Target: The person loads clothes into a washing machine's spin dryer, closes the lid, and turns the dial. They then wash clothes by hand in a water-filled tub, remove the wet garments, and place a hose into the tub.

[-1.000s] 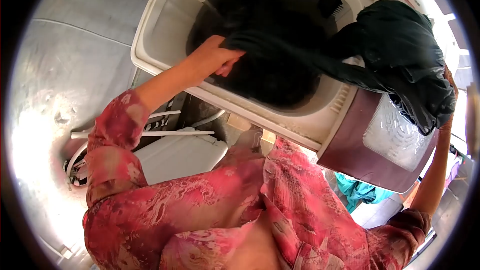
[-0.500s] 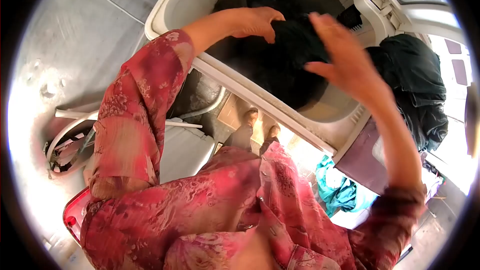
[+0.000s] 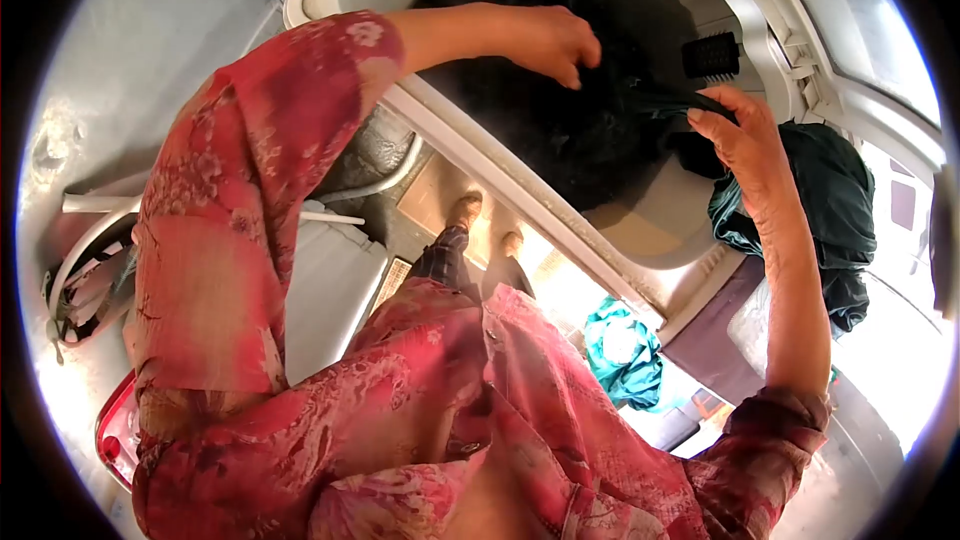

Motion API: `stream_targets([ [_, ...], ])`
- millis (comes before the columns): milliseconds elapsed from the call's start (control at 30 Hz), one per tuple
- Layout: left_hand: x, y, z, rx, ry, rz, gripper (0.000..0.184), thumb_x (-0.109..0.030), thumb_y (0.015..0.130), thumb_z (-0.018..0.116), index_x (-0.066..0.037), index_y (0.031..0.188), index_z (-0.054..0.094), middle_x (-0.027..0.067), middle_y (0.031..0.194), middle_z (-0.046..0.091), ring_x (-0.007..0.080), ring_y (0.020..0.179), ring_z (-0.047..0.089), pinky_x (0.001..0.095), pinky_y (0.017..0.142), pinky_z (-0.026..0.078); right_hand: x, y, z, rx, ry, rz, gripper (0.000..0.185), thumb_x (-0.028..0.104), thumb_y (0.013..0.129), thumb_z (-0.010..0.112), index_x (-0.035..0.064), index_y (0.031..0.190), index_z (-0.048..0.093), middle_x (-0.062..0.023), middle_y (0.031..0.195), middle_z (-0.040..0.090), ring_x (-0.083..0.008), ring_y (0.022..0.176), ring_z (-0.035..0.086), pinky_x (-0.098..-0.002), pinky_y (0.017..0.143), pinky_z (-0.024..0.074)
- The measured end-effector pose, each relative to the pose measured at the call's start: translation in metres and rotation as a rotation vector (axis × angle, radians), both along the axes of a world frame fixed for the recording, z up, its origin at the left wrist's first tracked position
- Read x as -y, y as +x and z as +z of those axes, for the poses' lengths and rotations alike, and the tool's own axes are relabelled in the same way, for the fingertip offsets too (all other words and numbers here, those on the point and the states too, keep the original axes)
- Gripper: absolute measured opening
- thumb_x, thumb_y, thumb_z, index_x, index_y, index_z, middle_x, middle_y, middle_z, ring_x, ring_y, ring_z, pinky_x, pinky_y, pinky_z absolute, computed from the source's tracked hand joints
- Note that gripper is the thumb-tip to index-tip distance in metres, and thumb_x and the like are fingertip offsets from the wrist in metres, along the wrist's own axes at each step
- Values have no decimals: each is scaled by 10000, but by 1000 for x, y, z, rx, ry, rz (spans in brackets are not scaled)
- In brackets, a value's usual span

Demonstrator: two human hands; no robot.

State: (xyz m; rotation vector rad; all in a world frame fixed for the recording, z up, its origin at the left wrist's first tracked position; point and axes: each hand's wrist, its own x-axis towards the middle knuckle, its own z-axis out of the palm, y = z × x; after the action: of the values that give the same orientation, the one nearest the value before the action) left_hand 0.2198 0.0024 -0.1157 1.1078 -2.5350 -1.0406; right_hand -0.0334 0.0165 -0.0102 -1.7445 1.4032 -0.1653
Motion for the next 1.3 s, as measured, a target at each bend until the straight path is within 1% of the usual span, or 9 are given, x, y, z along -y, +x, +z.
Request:
stream_targets([
  [267, -1, -26, -5, -105, 346, -81, 210, -194, 790, 614, -19, 766, 501, 83, 712, 514, 213, 685, 485, 352, 644, 398, -40, -12, 16, -71, 54, -16, 225, 30, 757, 675, -11, 974, 633, -19, 737, 612, -132, 664, 559, -250, 639, 446],
  [367, -9, -7, -16, -240, 483, -128, 248, -167, 802, 543, -22, 690, 374, 62, 660, 393, 176, 609, 372, 350, 579, 328, -59, -21, 12, -106, -219, 365, 449, 65, 662, 741, 30, 1088, 605, -166, 980, 637, -336, 828, 598, -357, 738, 475],
  [467, -15, 11, -31, -466, 262, -254, 251, -141, 745, 473, -28, 648, 271, 17, 631, 256, 129, 579, 270, 324, 545, 275, -77, -36, 7, -448, -507, 563, 517, 71, 632, 764, 18, 1117, 592, -158, 1019, 614, -275, 930, 576, -334, 830, 437],
  [600, 6, 38, 22, -30, 728, -196, 211, -105, 705, 473, -32, 632, 289, 26, 584, 226, 108, 546, 256, 282, 526, 258, -76, -63, -4, -643, -528, 498, 203, 173, 702, 692, 58, 835, 592, -111, 878, 609, -283, 912, 563, -390, 813, 428],
  [767, 16, -1, 24, 65, 177, -98, 134, -123, 820, 499, 9, 836, 504, 94, 737, 521, 200, 697, 519, 314, 662, 420, -96, -58, 35, -413, -525, 315, 234, 188, 681, 710, 65, 837, 587, -106, 887, 610, -286, 923, 583, -401, 828, 450],
  [867, -8, -94, 46, -259, 92, -270, 278, -160, 874, 515, 17, 1085, 551, 172, 1063, 588, 313, 1012, 568, 361, 881, 443, -102, -90, 53, -605, -867, 305, 535, 239, 666, 743, 166, 1170, 580, -96, 1258, 508, -311, 1241, 403, -565, 1035, 237],
  [1000, -45, -186, 77, -382, 138, -157, 370, -293, 855, 596, 20, 1045, 539, 195, 1024, 577, 341, 972, 559, 404, 824, 442, -111, -143, 61, -1077, -930, -124, 735, 221, 612, 790, 354, 1275, 502, -46, 1427, 348, -365, 1320, 267, -612, 999, 250],
  [1200, -58, -221, 96, -49, -118, -17, 351, -324, 850, 609, 19, 889, 543, 175, 697, 585, 389, 705, 592, 417, 645, 469, -90, -181, 63, -892, -1066, 41, 759, 133, 551, 774, 306, 1247, 527, -46, 1330, 443, -357, 1218, 372, -521, 962, 332],
  [1300, -45, -210, 126, -432, -210, -177, 354, -275, 883, 571, 35, 724, 509, 204, 605, 460, 336, 521, 475, 377, 521, 392, -72, -206, 89, -592, -1067, 163, 663, 32, 589, 758, 237, 1197, 593, -51, 1158, 594, -275, 1095, 527, -381, 938, 426],
])
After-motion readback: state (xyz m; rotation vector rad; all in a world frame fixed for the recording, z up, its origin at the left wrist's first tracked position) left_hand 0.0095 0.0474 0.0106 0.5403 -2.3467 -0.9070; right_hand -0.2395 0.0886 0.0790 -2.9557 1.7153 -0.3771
